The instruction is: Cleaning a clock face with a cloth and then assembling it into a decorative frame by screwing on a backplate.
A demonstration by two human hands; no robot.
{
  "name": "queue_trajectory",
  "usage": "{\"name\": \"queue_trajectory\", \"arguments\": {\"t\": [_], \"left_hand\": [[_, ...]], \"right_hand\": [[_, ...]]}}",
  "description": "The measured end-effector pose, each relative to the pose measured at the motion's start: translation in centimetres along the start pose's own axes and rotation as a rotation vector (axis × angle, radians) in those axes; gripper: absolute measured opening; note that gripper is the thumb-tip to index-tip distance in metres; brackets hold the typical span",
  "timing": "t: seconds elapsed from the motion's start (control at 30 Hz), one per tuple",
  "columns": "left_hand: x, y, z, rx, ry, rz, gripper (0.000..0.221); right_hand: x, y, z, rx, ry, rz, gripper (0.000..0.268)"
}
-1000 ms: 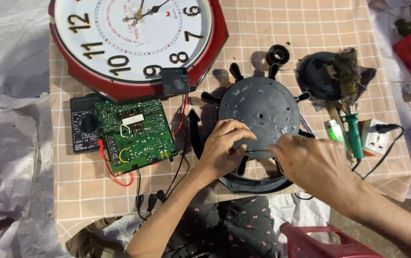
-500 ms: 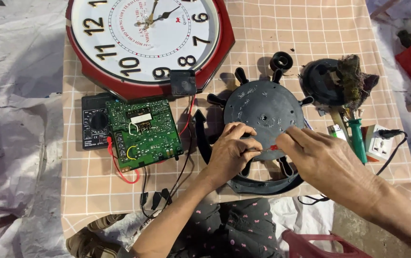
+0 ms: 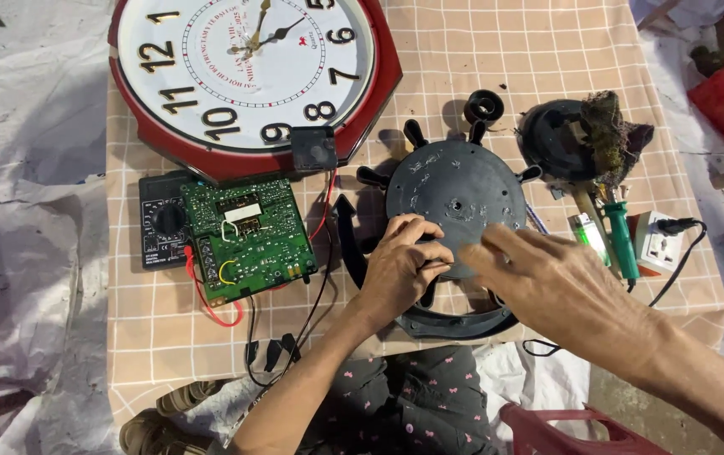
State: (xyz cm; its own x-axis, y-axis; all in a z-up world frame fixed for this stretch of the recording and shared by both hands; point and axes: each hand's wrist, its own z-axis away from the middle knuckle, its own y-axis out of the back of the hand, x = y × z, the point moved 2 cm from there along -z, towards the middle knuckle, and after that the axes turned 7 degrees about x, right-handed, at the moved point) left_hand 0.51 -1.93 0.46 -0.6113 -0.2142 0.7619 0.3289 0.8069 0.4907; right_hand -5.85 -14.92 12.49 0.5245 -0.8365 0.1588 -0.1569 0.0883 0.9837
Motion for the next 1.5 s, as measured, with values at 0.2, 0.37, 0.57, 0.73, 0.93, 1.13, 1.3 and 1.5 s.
{"name": "queue_trajectory", "arguments": {"t": [0.2, 0.37, 0.57, 0.73, 0.93, 1.13, 1.3, 1.5], "left_hand": [[0.3, 0.1, 0.0, 0.002, 0.036, 0.008, 0.008], [-0.3, -0.5, 0.3, 0.076, 0.068, 0.063, 0.006], [-1.3, -1.6, 0.6, 0.088, 0.026, 0.041, 0.005], [-1.3, -1.4, 0.9, 0.099, 0.041, 0.054, 0.005], [-1.6, -1.7, 0.9, 0.118, 0.035, 0.036, 0.006], [-1.8, -2.2, 1.1, 0.129, 0.048, 0.076, 0.005], [-2.4, -2.3, 1.1, 0.095, 0.012, 0.030, 0.003], [-2.2, -2.1, 1.0, 0.077, 0.000, 0.003, 0.005]], "right_hand": [[0.4, -1.9, 1.1, -0.202, -0.013, -0.022, 0.048], [-0.3, -0.4, -0.5, -0.005, -0.189, 0.118, 0.012], [-0.1, 0.3, -0.5, 0.039, -0.202, 0.183, 0.009], [-0.3, 1.0, -0.4, 0.080, -0.023, 0.083, 0.009], [-0.3, -0.5, -0.1, -0.035, -0.049, 0.116, 0.007], [-0.1, -0.7, 0.2, -0.165, -0.352, 0.111, 0.025], [-0.6, 1.5, 0.1, 0.044, -0.220, 0.062, 0.022], [-0.1, 1.2, 1.3, 0.183, -0.154, 0.074, 0.031]]}}
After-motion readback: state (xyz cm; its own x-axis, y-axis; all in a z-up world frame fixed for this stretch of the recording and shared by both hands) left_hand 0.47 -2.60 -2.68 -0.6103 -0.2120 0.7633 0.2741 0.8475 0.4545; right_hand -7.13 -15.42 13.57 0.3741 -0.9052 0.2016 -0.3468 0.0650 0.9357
